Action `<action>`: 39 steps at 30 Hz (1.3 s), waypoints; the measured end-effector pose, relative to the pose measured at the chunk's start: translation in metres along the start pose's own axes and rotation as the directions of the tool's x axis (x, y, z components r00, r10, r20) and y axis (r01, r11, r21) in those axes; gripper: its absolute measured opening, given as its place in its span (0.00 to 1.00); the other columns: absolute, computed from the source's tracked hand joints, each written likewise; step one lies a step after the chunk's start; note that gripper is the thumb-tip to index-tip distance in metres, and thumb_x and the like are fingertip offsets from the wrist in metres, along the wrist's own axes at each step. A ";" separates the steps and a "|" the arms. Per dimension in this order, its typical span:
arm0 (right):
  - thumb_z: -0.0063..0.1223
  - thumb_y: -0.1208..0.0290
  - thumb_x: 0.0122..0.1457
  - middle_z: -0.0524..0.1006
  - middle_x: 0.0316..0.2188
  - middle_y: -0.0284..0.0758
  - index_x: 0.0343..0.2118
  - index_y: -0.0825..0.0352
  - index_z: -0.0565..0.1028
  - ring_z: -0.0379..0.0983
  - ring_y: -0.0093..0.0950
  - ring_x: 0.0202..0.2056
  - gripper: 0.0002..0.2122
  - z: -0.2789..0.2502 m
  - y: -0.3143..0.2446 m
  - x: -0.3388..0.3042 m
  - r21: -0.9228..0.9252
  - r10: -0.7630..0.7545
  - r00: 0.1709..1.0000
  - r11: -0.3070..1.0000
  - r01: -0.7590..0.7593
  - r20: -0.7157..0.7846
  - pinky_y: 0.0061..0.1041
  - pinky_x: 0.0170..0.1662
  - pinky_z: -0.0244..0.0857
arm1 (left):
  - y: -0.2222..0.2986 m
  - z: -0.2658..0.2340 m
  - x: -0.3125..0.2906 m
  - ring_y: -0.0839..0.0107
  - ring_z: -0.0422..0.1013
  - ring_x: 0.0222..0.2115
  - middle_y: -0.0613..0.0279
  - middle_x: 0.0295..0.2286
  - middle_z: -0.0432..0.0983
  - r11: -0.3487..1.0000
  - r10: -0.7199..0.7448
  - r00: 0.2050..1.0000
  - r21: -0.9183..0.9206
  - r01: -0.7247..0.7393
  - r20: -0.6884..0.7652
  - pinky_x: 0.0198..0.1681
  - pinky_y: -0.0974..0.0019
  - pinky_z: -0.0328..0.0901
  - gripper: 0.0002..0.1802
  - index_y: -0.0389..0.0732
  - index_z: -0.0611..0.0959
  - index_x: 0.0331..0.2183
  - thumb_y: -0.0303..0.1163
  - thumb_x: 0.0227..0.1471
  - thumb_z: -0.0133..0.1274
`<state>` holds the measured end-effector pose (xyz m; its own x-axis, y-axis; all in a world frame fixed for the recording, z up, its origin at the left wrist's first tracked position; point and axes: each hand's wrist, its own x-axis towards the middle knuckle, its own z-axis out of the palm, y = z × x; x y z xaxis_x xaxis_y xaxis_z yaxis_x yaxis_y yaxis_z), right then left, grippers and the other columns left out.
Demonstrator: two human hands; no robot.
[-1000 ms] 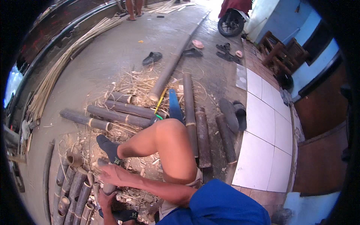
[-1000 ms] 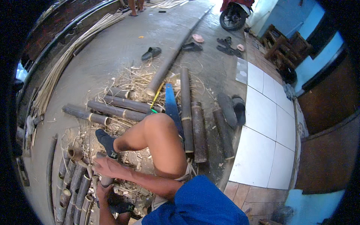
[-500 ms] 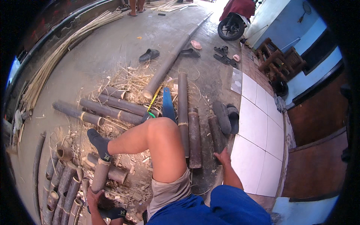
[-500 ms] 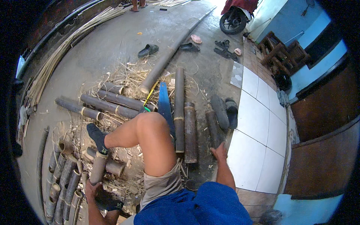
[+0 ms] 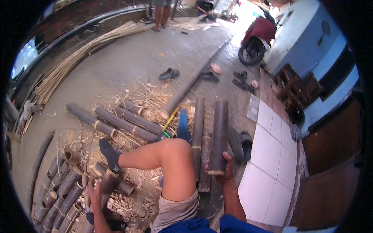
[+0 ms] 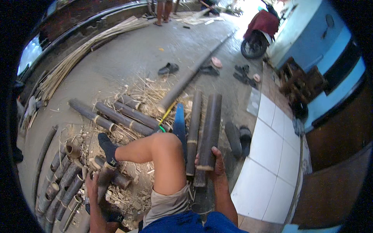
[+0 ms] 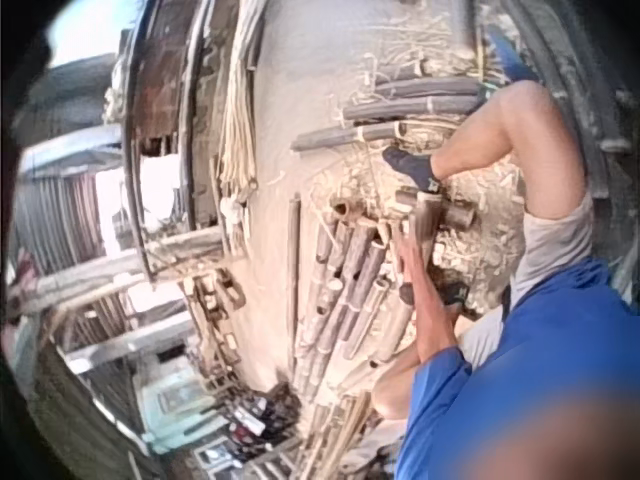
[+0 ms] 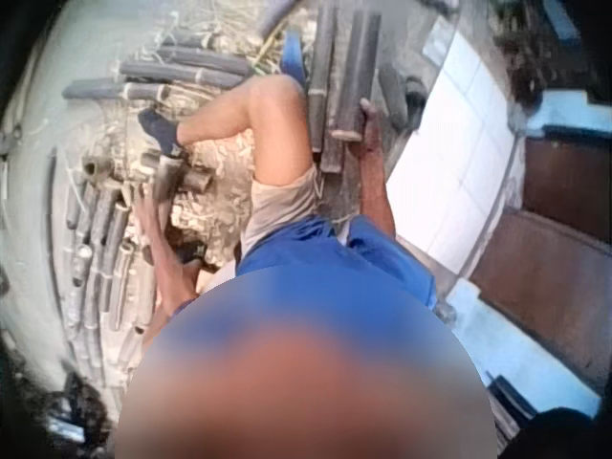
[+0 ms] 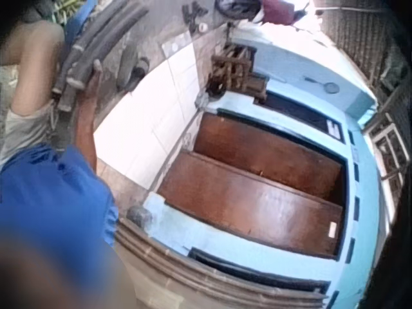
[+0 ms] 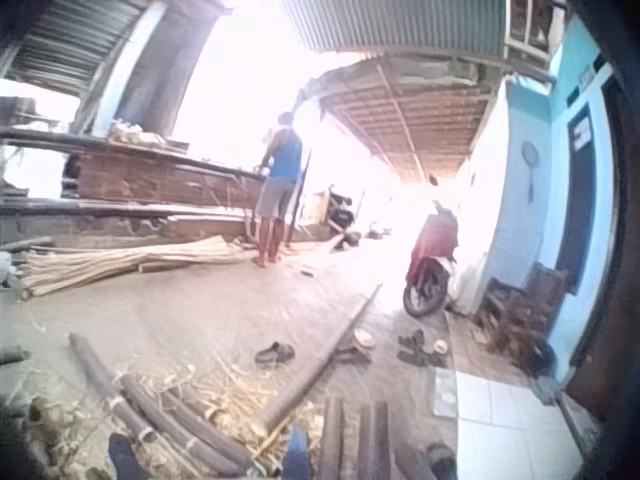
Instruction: The person sits on the floor and uses a curved blade to shave and smooth the surface of a bamboo joint. They rotate the bamboo piece to work on different sides and occasionally inspect the cut surface.
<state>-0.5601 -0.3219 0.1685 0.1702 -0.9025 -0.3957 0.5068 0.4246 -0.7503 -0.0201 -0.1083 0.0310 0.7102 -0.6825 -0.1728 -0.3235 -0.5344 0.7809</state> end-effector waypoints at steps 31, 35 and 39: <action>0.50 0.66 0.68 0.80 0.36 0.33 0.46 0.69 0.78 0.76 0.24 0.38 0.12 0.207 0.111 -0.008 -0.732 -0.086 0.750 0.168 0.660 0.656 0.24 0.43 0.71 | 0.003 0.017 -0.043 0.66 0.77 0.35 0.52 0.38 0.80 0.334 -0.596 0.784 -0.834 0.439 0.174 0.39 0.60 0.72 0.41 0.30 0.78 0.50 0.54 0.46 0.69; 0.45 0.55 0.71 0.72 0.27 0.29 0.41 0.67 0.76 0.68 0.22 0.30 0.17 0.141 -0.006 0.048 -0.644 -0.741 0.639 0.389 0.659 0.207 0.26 0.37 0.67 | 0.006 0.016 -0.039 0.64 0.78 0.34 0.52 0.37 0.81 0.386 -0.569 0.816 -0.843 0.375 0.102 0.40 0.60 0.72 0.42 0.29 0.78 0.49 0.54 0.45 0.69; 0.48 0.53 0.70 0.72 0.28 0.28 0.46 0.67 0.77 0.70 0.25 0.31 0.19 0.037 0.007 0.091 -0.988 -0.294 0.955 0.132 0.082 0.040 0.28 0.37 0.66 | 0.007 0.018 -0.039 0.65 0.78 0.35 0.51 0.37 0.81 0.400 -0.557 0.829 -0.855 0.330 0.059 0.40 0.60 0.72 0.43 0.28 0.78 0.49 0.55 0.45 0.69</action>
<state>-0.5100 -0.4034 0.1468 0.0475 -0.9896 -0.1356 -0.7541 0.0535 -0.6546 -0.0617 -0.0944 0.0321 0.7316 -0.2975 -0.6135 0.6395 -0.0126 0.7687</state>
